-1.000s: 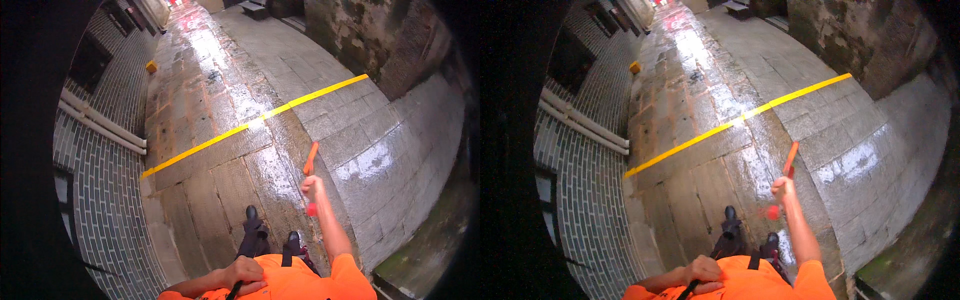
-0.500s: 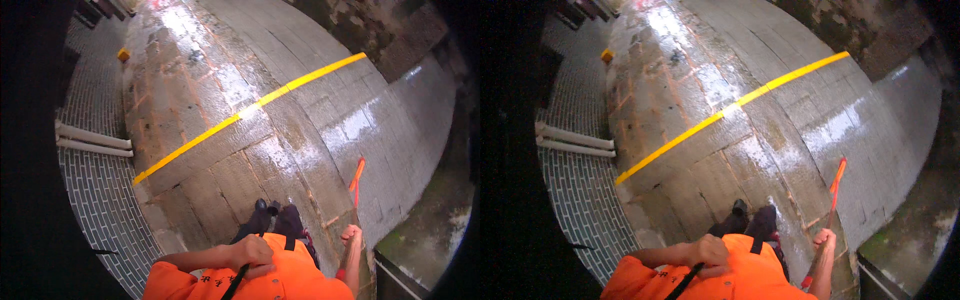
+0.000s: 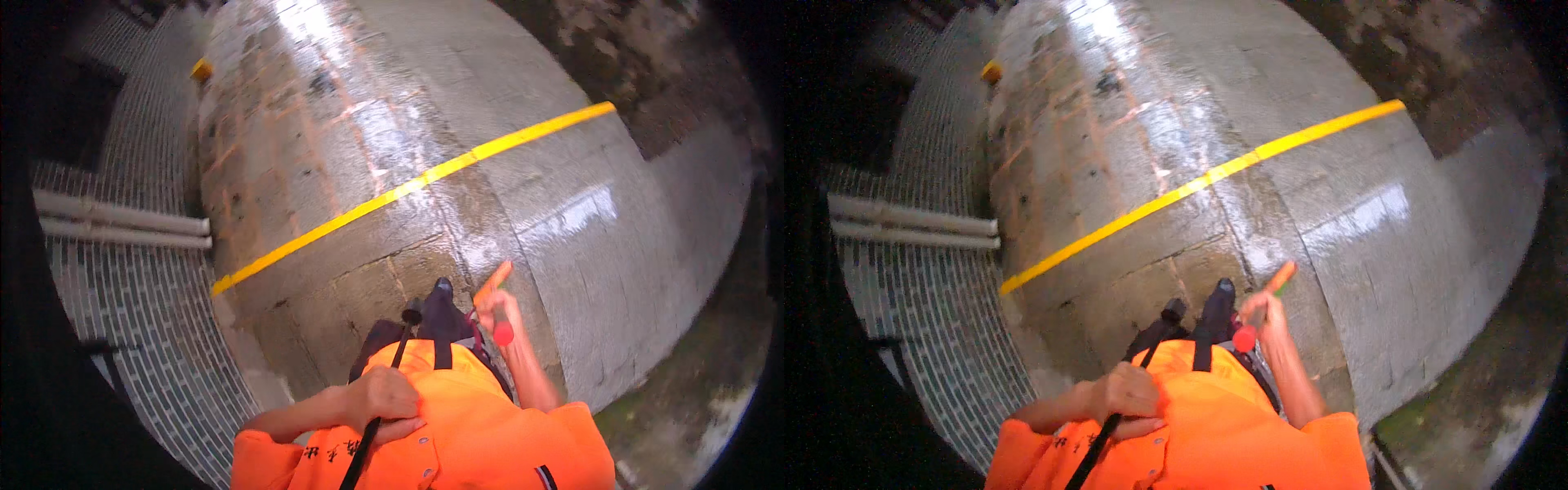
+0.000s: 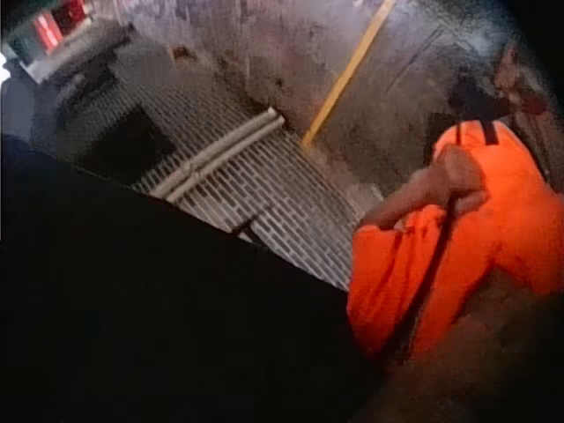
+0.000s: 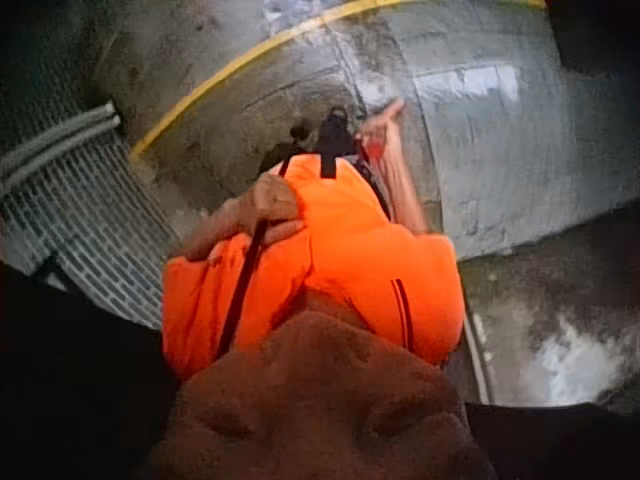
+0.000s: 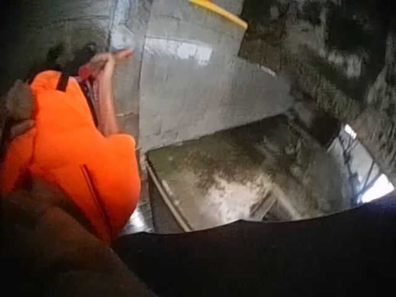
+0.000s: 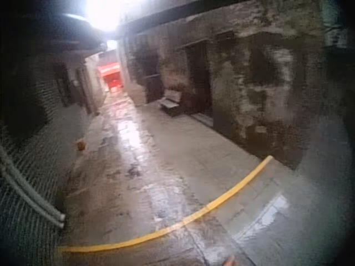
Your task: The person sweeps a wet stone-paved outdoor alleyway using a long-handled broom. They move the broom back and forth to push water and debris across the surface, working their way along the narrow passage between brick walls.
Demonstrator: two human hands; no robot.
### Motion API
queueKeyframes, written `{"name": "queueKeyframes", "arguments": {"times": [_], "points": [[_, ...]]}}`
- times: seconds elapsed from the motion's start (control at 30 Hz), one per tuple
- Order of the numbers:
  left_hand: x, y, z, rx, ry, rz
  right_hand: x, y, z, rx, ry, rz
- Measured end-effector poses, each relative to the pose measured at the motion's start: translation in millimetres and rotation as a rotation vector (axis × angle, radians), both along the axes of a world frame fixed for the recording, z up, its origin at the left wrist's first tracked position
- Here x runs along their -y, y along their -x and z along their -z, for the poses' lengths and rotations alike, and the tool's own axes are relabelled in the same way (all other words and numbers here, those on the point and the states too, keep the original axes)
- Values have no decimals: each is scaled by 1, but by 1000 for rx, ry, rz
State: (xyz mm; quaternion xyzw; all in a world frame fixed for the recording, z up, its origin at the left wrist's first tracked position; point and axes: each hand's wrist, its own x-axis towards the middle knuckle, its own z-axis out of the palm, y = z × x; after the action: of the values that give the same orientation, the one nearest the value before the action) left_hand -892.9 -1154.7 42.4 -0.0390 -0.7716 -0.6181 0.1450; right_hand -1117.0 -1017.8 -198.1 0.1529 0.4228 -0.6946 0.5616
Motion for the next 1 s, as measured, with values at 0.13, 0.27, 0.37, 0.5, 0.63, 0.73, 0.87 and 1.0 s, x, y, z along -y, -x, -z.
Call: {"name": "queueKeyframes", "arguments": {"times": [0.13, 0.27, 0.37, 0.5, 0.63, 0.73, 0.87, 1.0], "points": [[35, 15, -7, -6, 19, -109, 116, 63, -1, 655, 420, 57], [57, -2, -10, -16, 55, -250, 198, 107, -1, 855, 644, -44], [90, -18, 4, 3, 49, -352, 249, 103, -16, 702, 517, -248], [151, -42, 20, -5, 46, -443, 319, 73, -15, 307, 86, -557], [235, -78, 36, -41, 41, -524, 416, 44, -4, -89, -122, -676], [315, -110, 46, -43, 65, -533, 487, 15, 4, -295, -268, -837], [397, -152, 38, -32, 58, -542, 561, -22, 3, 23, -256, -948], [464, -176, 33, 7, 83, -555, 635, -77, 7, 291, -372, -980]]}}
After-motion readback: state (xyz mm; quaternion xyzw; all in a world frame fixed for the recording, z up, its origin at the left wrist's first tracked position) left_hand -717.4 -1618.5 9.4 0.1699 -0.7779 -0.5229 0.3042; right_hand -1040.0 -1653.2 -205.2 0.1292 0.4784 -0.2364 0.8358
